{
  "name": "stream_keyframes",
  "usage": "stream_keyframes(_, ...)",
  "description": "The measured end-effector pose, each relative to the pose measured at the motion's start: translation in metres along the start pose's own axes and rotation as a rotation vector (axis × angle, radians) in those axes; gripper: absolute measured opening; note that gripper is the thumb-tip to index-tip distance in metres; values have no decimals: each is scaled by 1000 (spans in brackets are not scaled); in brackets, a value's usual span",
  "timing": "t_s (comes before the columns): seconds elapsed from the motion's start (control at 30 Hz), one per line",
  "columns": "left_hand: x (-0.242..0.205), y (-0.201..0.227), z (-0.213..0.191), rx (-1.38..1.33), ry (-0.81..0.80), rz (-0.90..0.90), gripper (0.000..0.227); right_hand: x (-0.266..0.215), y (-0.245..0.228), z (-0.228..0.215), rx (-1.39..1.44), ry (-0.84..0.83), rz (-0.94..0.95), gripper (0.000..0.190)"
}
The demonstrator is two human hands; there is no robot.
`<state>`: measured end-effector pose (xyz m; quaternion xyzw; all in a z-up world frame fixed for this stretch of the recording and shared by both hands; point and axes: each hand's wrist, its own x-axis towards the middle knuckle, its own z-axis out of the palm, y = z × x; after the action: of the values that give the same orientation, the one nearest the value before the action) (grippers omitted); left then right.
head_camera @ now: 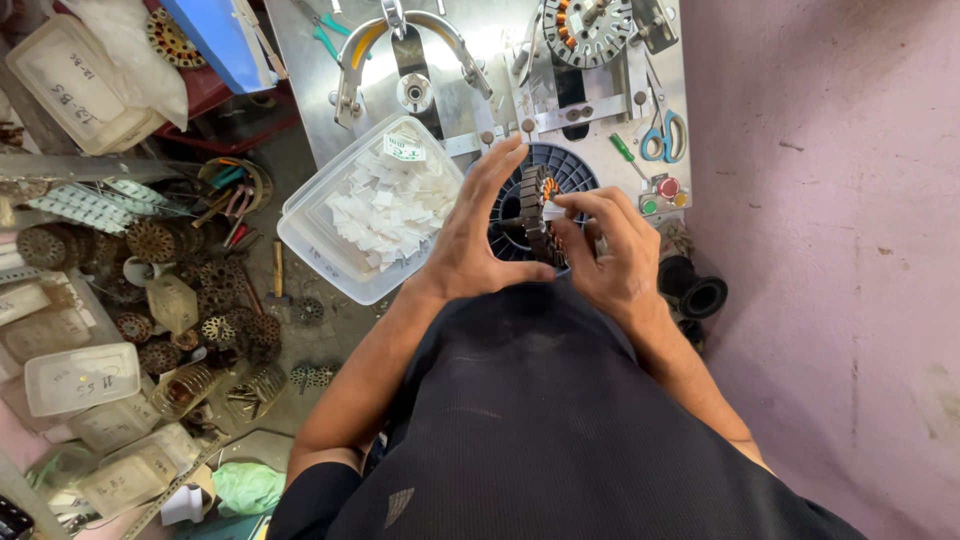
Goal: The person inserts small white insulating pieces into the slots of a motor stator held in a blue basket. They repeatedly pick pieces from a nearby container and place them into the stator slots by hand.
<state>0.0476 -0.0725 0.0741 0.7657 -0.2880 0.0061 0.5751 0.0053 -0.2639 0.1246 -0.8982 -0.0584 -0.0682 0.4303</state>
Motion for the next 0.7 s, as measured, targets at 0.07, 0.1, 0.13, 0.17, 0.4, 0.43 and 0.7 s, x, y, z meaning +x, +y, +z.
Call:
stream_keyframes(0.07,1,-6,5,-94,-130,-97,129,3,2,1,-6,-5,-9,22)
stream_keyframes(0.1,-1,-7,8,-92,-130,-153,125,5,3,1,-5,-3,-40,21)
stream_keyframes(0.13,-3,-7,12,-91,-131,-210,121,7,3,1,-4,-2,-72,20)
stream_keyframes(0.17,-4,-8,15,-88,-133,-267,117,9,4,0,-7,-18,-63,19)
stream_keyframes(0.4,-9,-13,27,-79,14,-36,103,12,2,-4,-62,-57,-133,18)
stream_keyframes(0.43,-9,-13,28,-64,27,-30,101,12,0,-4,-71,-58,-142,18)
stream_keyframes(0.7,-7,-13,29,-68,40,-26,100,15,-7,-10,-142,-130,-107,23)
